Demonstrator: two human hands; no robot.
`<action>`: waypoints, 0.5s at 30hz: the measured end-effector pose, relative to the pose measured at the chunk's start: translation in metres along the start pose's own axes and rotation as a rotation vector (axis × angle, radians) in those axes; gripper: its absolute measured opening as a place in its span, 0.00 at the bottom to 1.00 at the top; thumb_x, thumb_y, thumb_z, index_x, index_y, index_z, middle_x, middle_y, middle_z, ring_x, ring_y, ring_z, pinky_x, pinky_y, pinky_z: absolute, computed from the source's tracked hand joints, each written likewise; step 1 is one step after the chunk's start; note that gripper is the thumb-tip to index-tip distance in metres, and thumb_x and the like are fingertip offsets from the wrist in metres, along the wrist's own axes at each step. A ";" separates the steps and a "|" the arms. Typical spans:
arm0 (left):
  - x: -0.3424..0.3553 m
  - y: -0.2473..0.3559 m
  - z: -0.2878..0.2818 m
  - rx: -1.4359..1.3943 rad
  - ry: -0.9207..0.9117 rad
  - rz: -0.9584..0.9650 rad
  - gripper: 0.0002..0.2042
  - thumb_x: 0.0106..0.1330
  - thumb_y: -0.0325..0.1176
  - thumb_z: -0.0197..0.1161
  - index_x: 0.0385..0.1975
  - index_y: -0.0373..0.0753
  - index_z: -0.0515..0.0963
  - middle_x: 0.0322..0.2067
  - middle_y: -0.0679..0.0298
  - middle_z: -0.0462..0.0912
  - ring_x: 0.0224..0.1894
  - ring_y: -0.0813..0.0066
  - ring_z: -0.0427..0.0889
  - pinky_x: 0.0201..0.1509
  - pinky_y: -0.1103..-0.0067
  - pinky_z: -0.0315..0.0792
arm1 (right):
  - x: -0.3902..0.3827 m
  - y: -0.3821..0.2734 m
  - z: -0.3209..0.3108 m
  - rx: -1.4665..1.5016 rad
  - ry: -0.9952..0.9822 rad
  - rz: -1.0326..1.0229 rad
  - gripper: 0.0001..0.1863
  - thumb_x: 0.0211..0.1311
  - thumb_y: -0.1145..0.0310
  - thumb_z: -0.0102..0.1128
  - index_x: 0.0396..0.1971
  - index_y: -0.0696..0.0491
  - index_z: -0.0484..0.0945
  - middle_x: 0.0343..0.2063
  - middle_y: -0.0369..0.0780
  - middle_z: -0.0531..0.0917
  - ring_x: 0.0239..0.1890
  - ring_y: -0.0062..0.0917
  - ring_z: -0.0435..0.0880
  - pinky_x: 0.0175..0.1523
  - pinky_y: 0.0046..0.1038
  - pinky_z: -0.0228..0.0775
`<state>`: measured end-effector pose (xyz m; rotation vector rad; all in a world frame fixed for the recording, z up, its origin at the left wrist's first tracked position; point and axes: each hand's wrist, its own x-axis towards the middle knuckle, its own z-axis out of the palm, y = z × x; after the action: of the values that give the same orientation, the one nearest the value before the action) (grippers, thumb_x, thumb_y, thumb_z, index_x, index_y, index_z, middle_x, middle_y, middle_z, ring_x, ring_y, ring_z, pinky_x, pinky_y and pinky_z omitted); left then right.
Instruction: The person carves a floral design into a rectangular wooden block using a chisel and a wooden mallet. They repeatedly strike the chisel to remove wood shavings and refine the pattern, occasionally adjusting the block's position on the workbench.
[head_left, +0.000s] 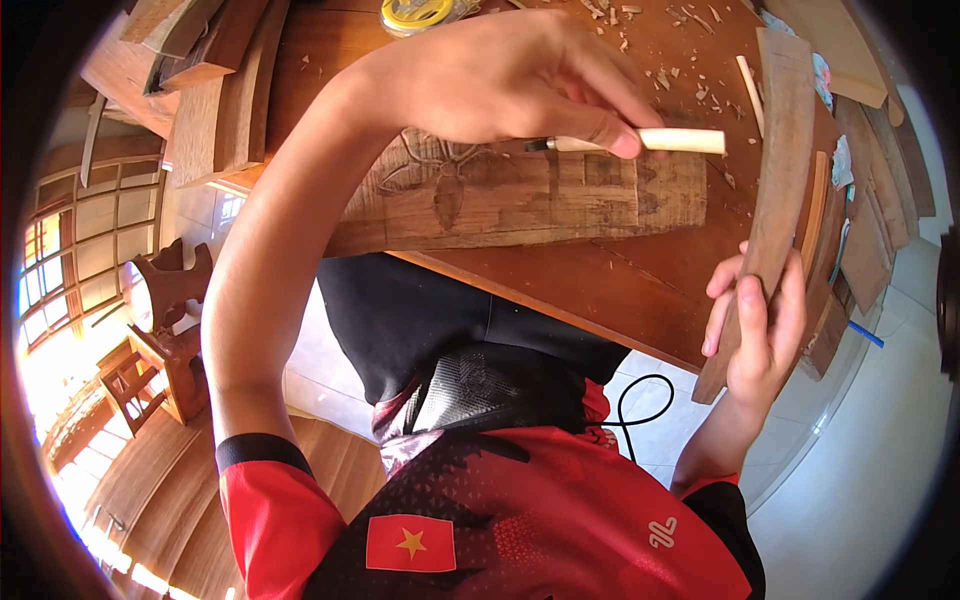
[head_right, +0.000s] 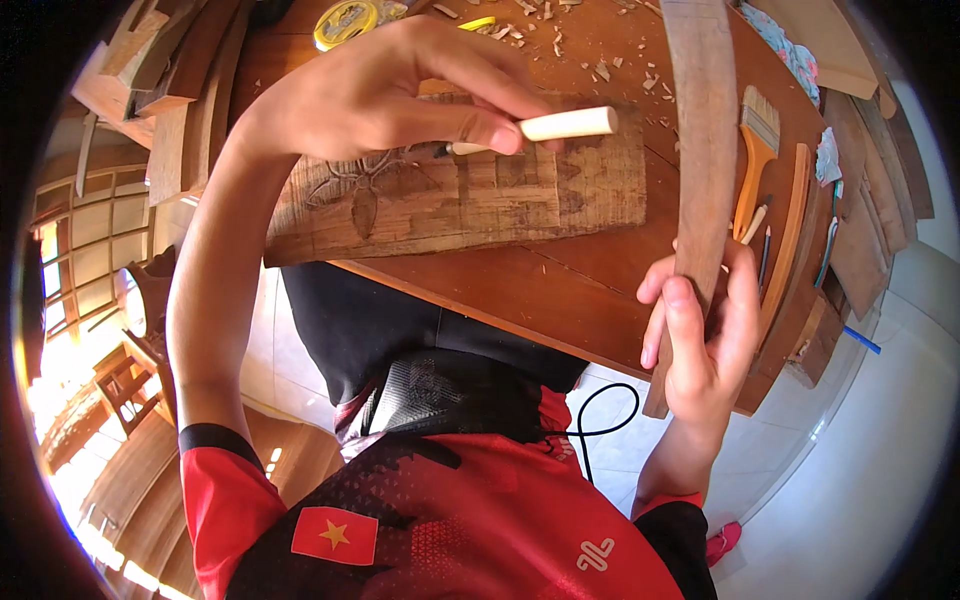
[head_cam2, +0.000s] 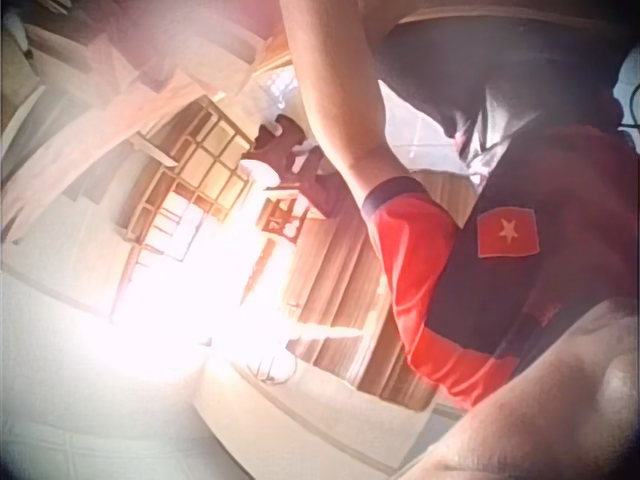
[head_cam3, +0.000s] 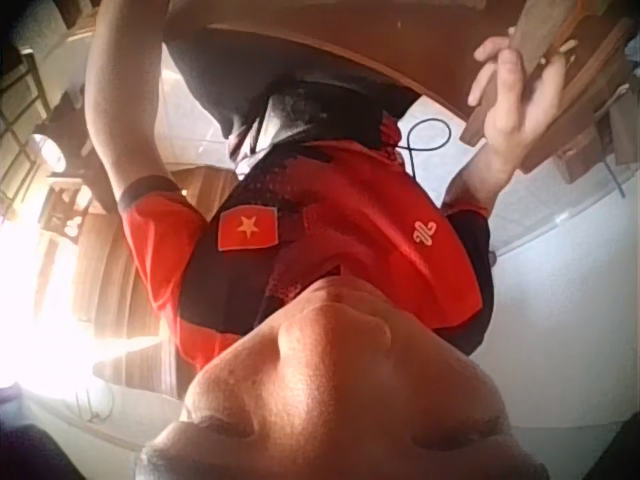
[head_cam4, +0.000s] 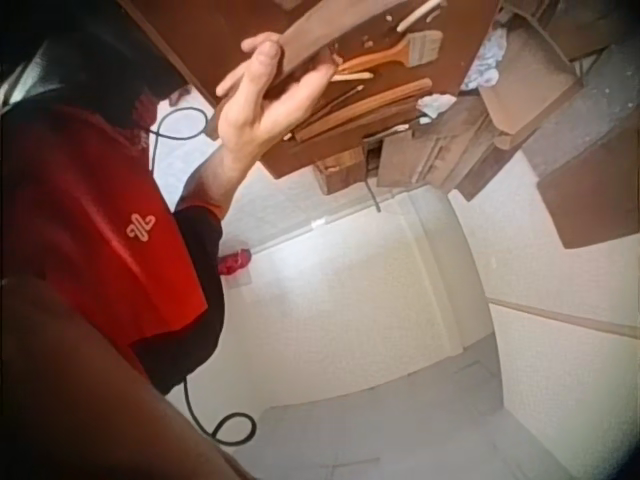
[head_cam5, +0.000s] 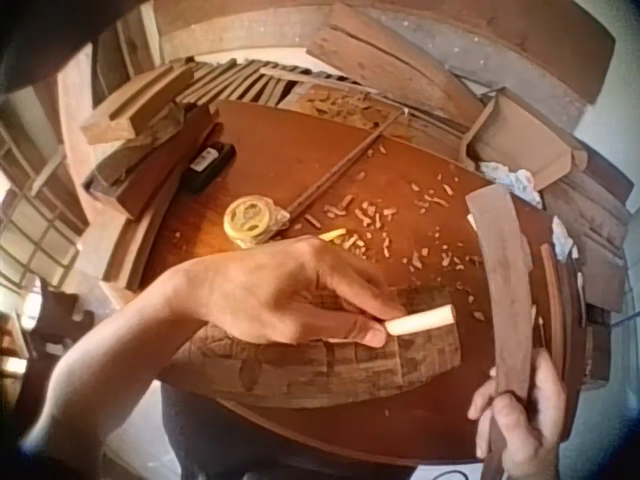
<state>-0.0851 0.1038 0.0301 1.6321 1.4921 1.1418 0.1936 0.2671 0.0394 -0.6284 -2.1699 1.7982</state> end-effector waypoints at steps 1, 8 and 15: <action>0.001 -0.001 -0.003 0.006 -0.029 0.035 0.13 0.72 0.34 0.66 0.49 0.33 0.85 0.43 0.56 0.88 0.45 0.66 0.86 0.52 0.69 0.79 | -0.002 -0.002 0.002 -0.013 0.003 -0.009 0.19 0.77 0.65 0.54 0.57 0.63 0.66 0.30 0.45 0.80 0.13 0.15 0.69 0.19 0.17 0.60; 0.001 -0.011 -0.009 -0.132 -0.143 0.070 0.17 0.75 0.43 0.62 0.55 0.40 0.85 0.48 0.57 0.86 0.51 0.63 0.84 0.56 0.61 0.79 | -0.024 0.000 0.004 0.084 0.063 -0.054 0.26 0.77 0.54 0.51 0.57 0.65 0.65 0.24 0.44 0.77 0.11 0.18 0.67 0.19 0.19 0.59; 0.009 -0.033 0.000 -0.094 -0.140 0.119 0.17 0.75 0.42 0.63 0.56 0.40 0.84 0.45 0.57 0.86 0.47 0.64 0.84 0.52 0.67 0.78 | -0.041 0.006 0.022 0.180 0.192 0.093 0.25 0.80 0.51 0.42 0.56 0.62 0.66 0.19 0.41 0.73 0.10 0.20 0.66 0.17 0.22 0.58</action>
<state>-0.0992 0.1177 0.0023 1.7174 1.2494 1.1191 0.2203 0.2288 0.0323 -0.8328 -1.8586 1.8678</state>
